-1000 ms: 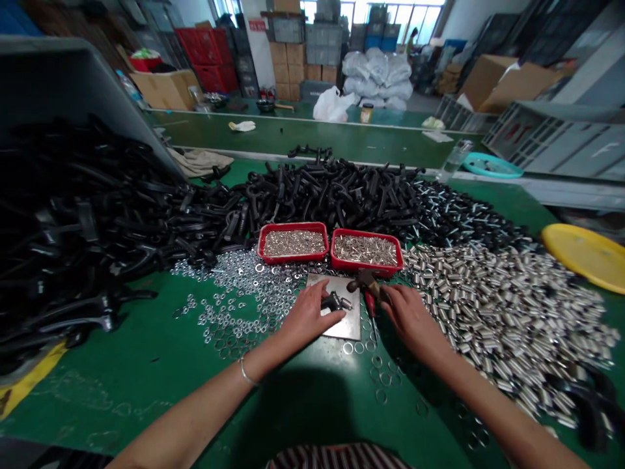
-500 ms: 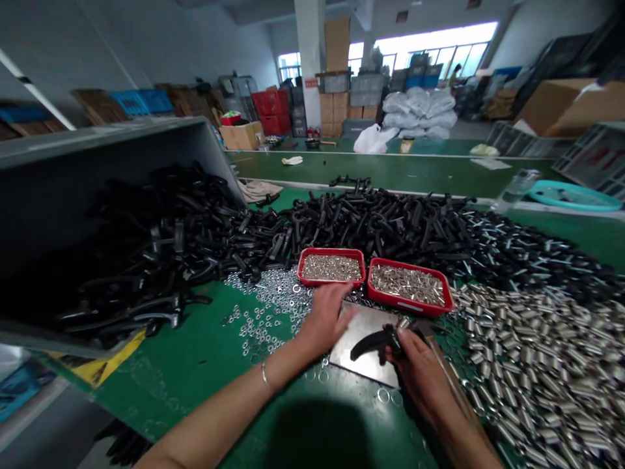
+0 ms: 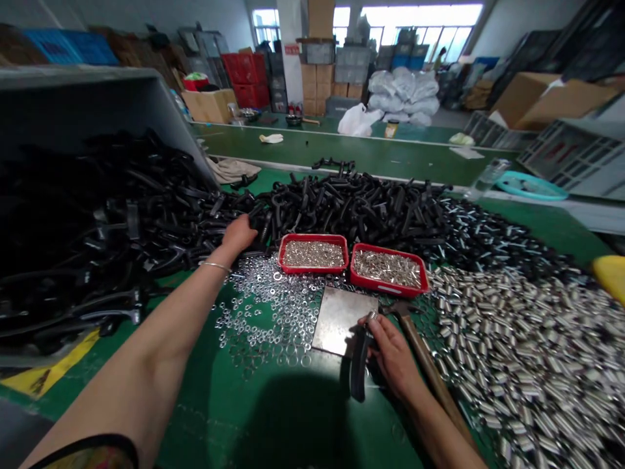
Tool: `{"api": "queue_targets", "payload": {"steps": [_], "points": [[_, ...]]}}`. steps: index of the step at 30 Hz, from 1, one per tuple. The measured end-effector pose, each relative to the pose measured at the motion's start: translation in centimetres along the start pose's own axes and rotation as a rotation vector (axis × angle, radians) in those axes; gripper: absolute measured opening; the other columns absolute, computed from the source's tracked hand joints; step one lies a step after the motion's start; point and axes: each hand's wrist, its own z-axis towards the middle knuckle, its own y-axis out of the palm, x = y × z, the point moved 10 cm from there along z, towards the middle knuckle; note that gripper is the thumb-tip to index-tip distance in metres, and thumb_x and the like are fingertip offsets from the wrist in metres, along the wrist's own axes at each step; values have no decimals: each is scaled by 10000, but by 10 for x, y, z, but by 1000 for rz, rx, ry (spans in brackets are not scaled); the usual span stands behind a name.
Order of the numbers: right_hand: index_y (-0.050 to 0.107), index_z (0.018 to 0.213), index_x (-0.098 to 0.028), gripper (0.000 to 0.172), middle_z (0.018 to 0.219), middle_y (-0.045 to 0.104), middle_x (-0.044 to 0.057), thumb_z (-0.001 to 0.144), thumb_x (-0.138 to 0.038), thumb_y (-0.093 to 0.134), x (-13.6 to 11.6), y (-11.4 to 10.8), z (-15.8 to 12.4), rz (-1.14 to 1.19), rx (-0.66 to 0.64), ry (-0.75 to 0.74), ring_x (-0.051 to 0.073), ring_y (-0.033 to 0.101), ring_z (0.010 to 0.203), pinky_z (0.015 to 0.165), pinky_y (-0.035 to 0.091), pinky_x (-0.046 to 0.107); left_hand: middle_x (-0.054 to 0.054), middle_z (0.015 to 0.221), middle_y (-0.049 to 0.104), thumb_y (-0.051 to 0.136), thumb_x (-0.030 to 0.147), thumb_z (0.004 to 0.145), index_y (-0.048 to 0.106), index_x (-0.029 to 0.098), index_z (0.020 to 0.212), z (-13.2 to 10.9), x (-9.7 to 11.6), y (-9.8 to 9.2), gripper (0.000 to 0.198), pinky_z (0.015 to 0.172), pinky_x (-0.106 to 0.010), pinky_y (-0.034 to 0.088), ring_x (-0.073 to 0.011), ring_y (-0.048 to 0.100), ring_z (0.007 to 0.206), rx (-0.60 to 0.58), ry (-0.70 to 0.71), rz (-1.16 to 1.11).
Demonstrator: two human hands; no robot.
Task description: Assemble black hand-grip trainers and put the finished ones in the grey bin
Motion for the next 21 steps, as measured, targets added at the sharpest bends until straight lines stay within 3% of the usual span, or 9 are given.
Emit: {"api": "queue_targets", "payload": {"steps": [2,4,6,8,10,12,16,21], "points": [[605,924,-221,407,807,589,-3,841,-618,636,-2,-8,-2,-28,9,2,135,568,637,530,448,228,10,926,617,514,120,884,295,110,1453,-21,-8,1,609,874,-403,517,-168,639,863,-57,-26,-466],[574,900,-219,424,744,569,-25,842,-637,616,-4,-13,-2,-86,3,22,105,510,542,465,385,208,29,961,625,483,186,919,163,229,1525,-57,-4,9,686,837,-374,542,-130,650,810,-158,1,-719],[543,871,-222,426,670,520,-48,865,-647,572,-7,-15,0,-180,3,14,95,446,481,429,321,207,-13,998,650,571,191,853,269,270,1492,-107,12,27,710,798,-376,572,-144,658,791,-310,7,-995],[519,814,-223,413,646,489,-50,894,-628,536,-19,-14,2,-334,28,-79,112,452,509,465,338,223,-60,1025,639,614,176,793,456,212,1358,-161,38,50,589,775,-369,583,-161,653,809,-448,-34,-1188],[505,767,-225,386,656,503,-35,920,-580,522,-38,-11,2,-532,75,-231,143,499,589,556,383,249,-55,979,616,624,231,815,531,195,1249,-214,70,82,446,728,-340,581,-148,636,776,-625,-107,-1266],[518,790,-231,334,680,549,-16,946,-526,501,-53,-6,-2,-720,113,-339,173,535,647,620,386,271,-13,866,578,622,384,876,534,201,1186,-252,99,110,371,597,-258,538,-101,586,651,-722,-154,-1300],[533,895,-242,283,738,628,20,982,-489,427,-67,-4,-13,-919,141,-395,217,592,697,637,375,286,66,600,485,477,630,921,516,188,1109,-291,135,148,482,372,-185,361,-73,420,396,-803,-146,-1251],[513,898,-244,268,753,645,35,998,-463,393,-74,-2,-21,-1040,119,-397,228,617,716,629,365,281,86,465,437,406,648,944,527,181,1059,-298,145,157,496,392,-198,397,-102,435,370,-820,-85,-1189]]}}
